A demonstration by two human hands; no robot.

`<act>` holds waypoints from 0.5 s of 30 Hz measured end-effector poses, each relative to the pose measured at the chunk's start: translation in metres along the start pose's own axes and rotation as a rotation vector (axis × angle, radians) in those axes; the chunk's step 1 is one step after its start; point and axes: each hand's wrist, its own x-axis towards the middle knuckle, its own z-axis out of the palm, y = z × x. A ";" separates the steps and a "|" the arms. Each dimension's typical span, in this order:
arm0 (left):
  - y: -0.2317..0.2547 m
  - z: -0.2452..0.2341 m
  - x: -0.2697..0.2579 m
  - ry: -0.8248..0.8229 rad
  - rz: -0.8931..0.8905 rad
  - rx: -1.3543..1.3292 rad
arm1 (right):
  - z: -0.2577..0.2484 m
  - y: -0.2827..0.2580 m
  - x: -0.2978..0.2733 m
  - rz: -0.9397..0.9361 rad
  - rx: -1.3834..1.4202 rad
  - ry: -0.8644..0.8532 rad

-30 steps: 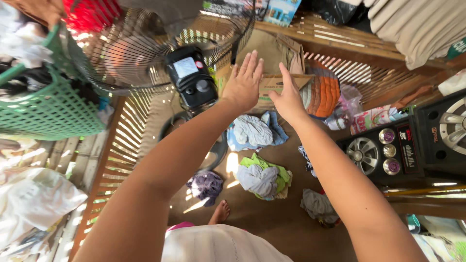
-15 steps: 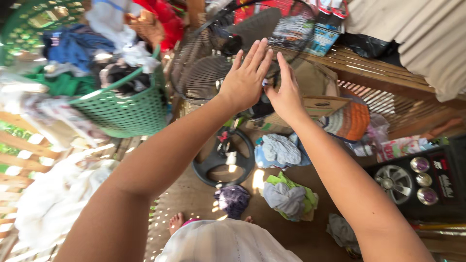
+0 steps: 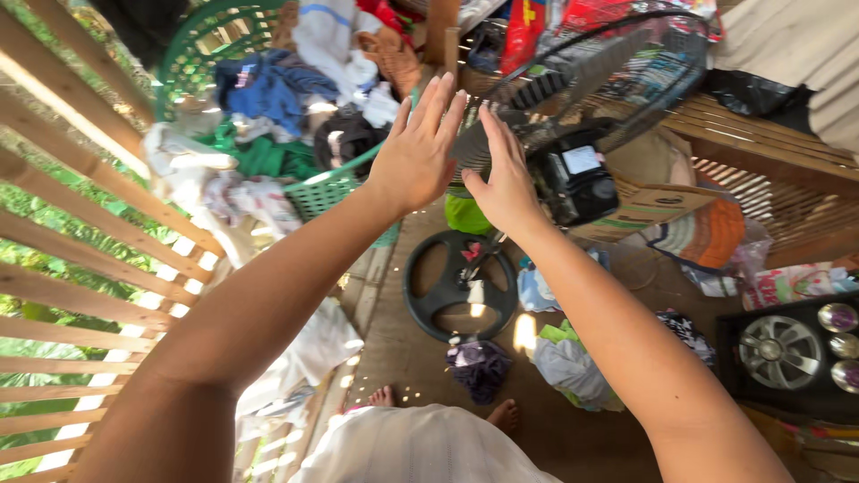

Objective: The person picks up various items of clothing from a basket and surrounding surfaces, shakes them out, and folds them by hand.

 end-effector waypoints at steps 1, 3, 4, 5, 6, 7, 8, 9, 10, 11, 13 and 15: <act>-0.009 -0.004 -0.008 0.001 -0.018 -0.002 | 0.010 -0.007 0.002 -0.005 0.012 -0.007; -0.026 -0.010 -0.022 0.004 -0.053 -0.006 | 0.028 -0.019 0.006 -0.013 0.026 -0.026; -0.034 -0.013 -0.031 0.012 -0.073 -0.009 | 0.036 -0.024 0.008 -0.016 0.027 -0.039; -0.043 -0.016 -0.040 0.022 -0.091 -0.011 | 0.044 -0.029 0.010 -0.021 0.028 -0.050; -0.052 -0.019 -0.049 0.031 -0.109 -0.012 | 0.053 -0.033 0.012 -0.025 0.027 -0.060; -0.061 -0.022 -0.056 0.033 -0.126 -0.009 | 0.061 -0.036 0.016 -0.031 0.026 -0.067; -0.072 -0.024 -0.063 0.035 -0.143 -0.005 | 0.069 -0.038 0.019 -0.037 0.025 -0.075; -0.082 -0.026 -0.070 0.036 -0.161 -0.004 | 0.075 -0.040 0.022 -0.048 0.023 -0.086; -0.092 -0.026 -0.076 0.030 -0.214 -0.031 | 0.081 -0.041 0.024 -0.059 0.021 -0.097; -0.103 -0.026 -0.083 0.024 -0.268 -0.058 | 0.087 -0.042 0.026 -0.071 0.020 -0.109; -0.130 -0.022 -0.095 0.024 -0.329 -0.032 | 0.098 -0.045 0.029 -0.109 0.003 -0.115; -0.157 -0.011 -0.102 0.031 -0.345 0.072 | 0.108 -0.049 0.033 -0.120 -0.042 -0.145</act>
